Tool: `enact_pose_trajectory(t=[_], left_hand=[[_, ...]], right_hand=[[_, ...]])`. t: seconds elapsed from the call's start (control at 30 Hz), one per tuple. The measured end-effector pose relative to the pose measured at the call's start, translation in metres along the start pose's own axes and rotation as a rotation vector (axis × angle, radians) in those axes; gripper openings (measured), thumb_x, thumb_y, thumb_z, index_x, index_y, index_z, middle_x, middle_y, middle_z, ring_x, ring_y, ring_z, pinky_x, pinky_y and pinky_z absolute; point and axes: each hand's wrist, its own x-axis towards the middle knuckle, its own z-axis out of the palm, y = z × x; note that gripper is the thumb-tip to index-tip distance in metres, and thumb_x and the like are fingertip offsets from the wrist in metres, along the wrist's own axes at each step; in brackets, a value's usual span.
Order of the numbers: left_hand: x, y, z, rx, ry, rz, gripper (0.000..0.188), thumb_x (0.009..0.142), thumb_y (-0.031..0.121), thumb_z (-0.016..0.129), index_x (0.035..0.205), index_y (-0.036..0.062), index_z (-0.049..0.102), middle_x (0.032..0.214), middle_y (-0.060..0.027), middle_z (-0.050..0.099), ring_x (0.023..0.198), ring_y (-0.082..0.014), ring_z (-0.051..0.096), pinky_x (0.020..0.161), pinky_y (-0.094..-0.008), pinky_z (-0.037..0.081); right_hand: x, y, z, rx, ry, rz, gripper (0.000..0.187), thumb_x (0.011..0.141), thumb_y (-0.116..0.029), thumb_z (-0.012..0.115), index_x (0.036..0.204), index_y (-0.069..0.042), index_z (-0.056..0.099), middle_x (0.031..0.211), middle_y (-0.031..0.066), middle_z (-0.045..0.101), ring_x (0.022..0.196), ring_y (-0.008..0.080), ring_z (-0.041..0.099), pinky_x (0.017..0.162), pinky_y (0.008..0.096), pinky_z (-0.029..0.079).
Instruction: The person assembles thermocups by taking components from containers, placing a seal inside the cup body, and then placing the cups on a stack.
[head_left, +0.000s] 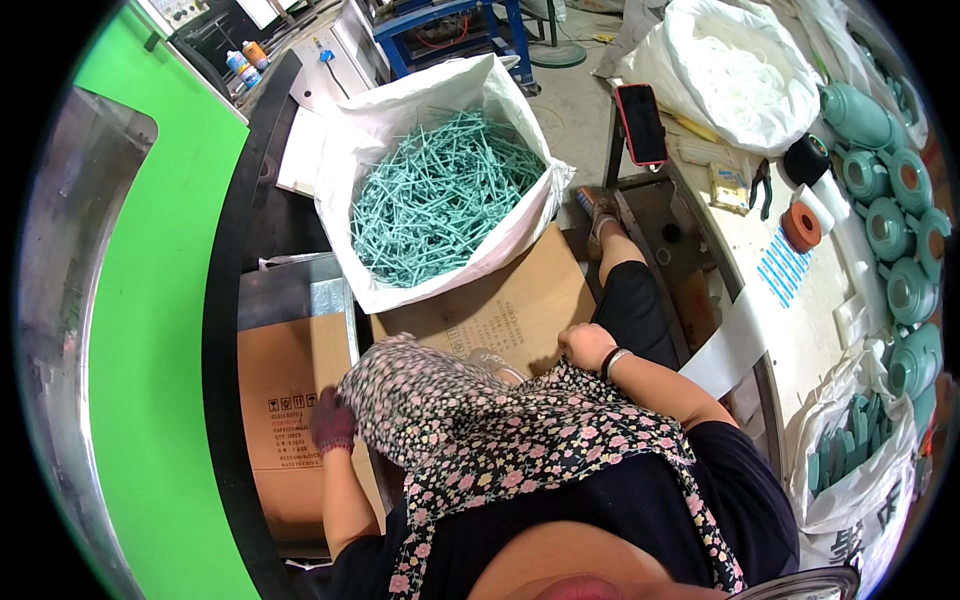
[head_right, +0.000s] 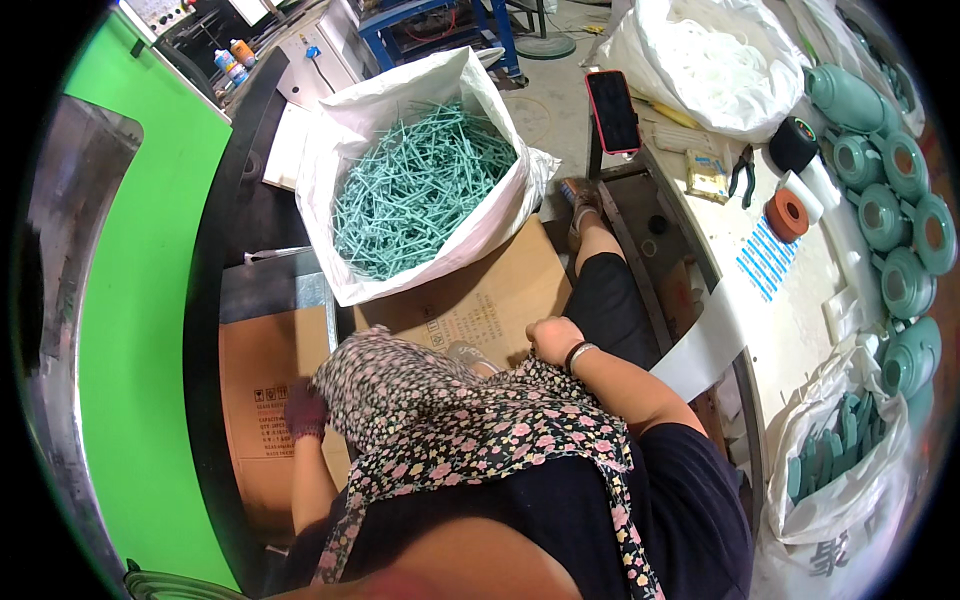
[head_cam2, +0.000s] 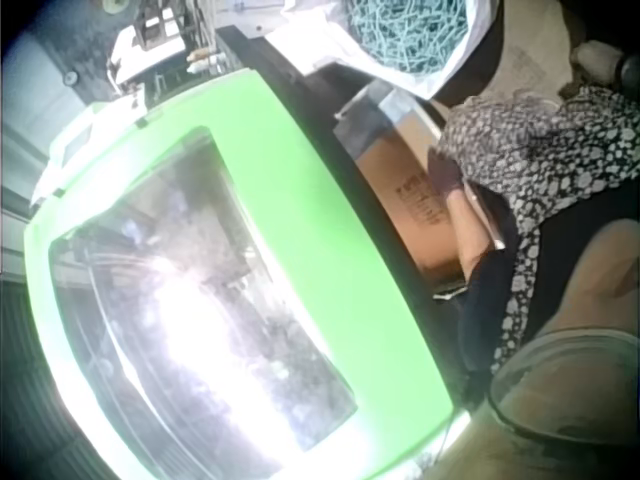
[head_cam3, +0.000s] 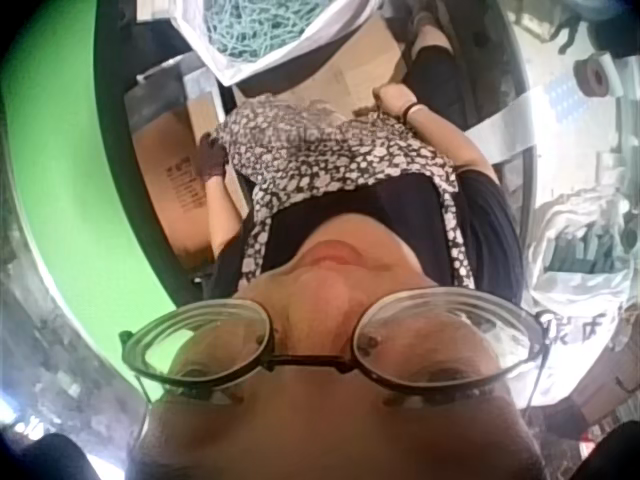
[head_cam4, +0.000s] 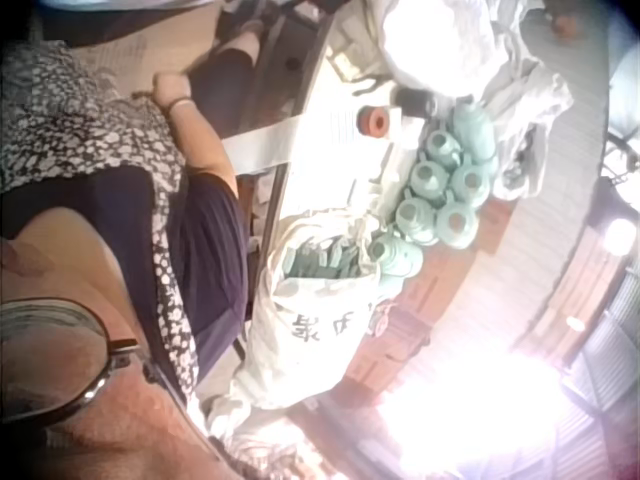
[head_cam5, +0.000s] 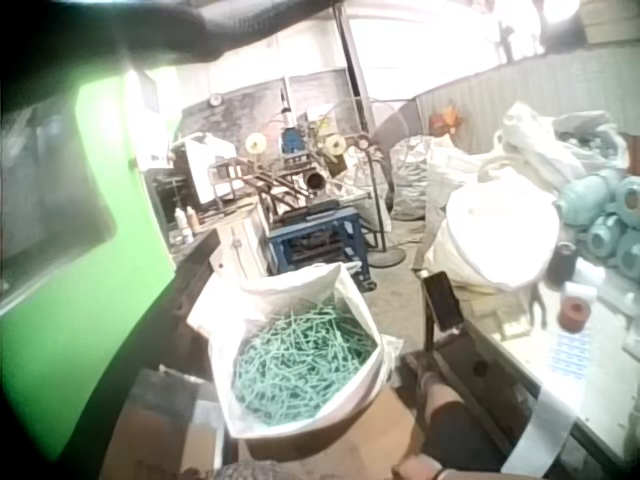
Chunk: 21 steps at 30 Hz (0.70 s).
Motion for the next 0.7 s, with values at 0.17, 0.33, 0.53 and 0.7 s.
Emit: enact_pose_trajectory(t=[0.17, 0.33, 0.53, 0.7], left_hand=[[-0.031, -0.175, 0.122, 0.445, -0.562, 0.196, 0.025, 0.079, 0.026, 0.061, 0.087, 0.0028, 0.066, 0.087, -0.0181, 0.068, 0.089, -0.0322, 0.066, 0.073, -0.0401, 0.052], [-0.103, -0.176, 0.189, -0.019, -0.701, 0.088, 0.023, 0.082, 0.021, 0.056, 0.092, 0.0028, 0.066, 0.09, -0.0168, 0.068, 0.087, -0.0325, 0.065, 0.075, -0.0406, 0.051], [-0.078, -0.157, 0.216, -0.549, -0.399, 0.173, 0.022, 0.087, 0.016, 0.051, 0.097, 0.0029, 0.066, 0.093, -0.0152, 0.068, 0.084, -0.0329, 0.064, 0.077, -0.0412, 0.05], [-0.066, -0.053, 0.082, -1.414, -0.694, 0.016, 0.034, 0.084, 0.025, 0.067, 0.108, 0.005, 0.054, 0.083, -0.0012, 0.055, 0.07, -0.0107, 0.052, 0.06, -0.0231, 0.044]], right_hand=[[0.008, -0.012, 0.0, 0.014, -0.02, -0.003, 0.02, 0.08, -0.013, 0.056, 0.096, -0.01, 0.066, 0.094, 0.0148, 0.068, 0.091, 0.0313, 0.065, 0.08, 0.0432, 0.049], [0.01, -0.015, -0.009, -0.069, -0.049, 0.063, 0.019, 0.08, -0.015, 0.057, 0.096, -0.01, 0.067, 0.092, 0.0146, 0.068, 0.091, 0.0318, 0.064, 0.081, 0.0421, 0.049], [0.012, -0.008, -0.019, -0.226, 0.138, 0.081, 0.013, 0.077, -0.012, 0.058, 0.088, -0.008, 0.065, 0.086, 0.0138, 0.067, 0.09, 0.0316, 0.061, 0.081, 0.0432, 0.044], [0.023, 0.014, -0.031, -0.075, 0.456, 0.23, 0.017, 0.077, -0.009, 0.059, 0.093, -0.007, 0.063, 0.086, 0.0145, 0.066, 0.088, 0.033, 0.06, 0.078, 0.0424, 0.048]])
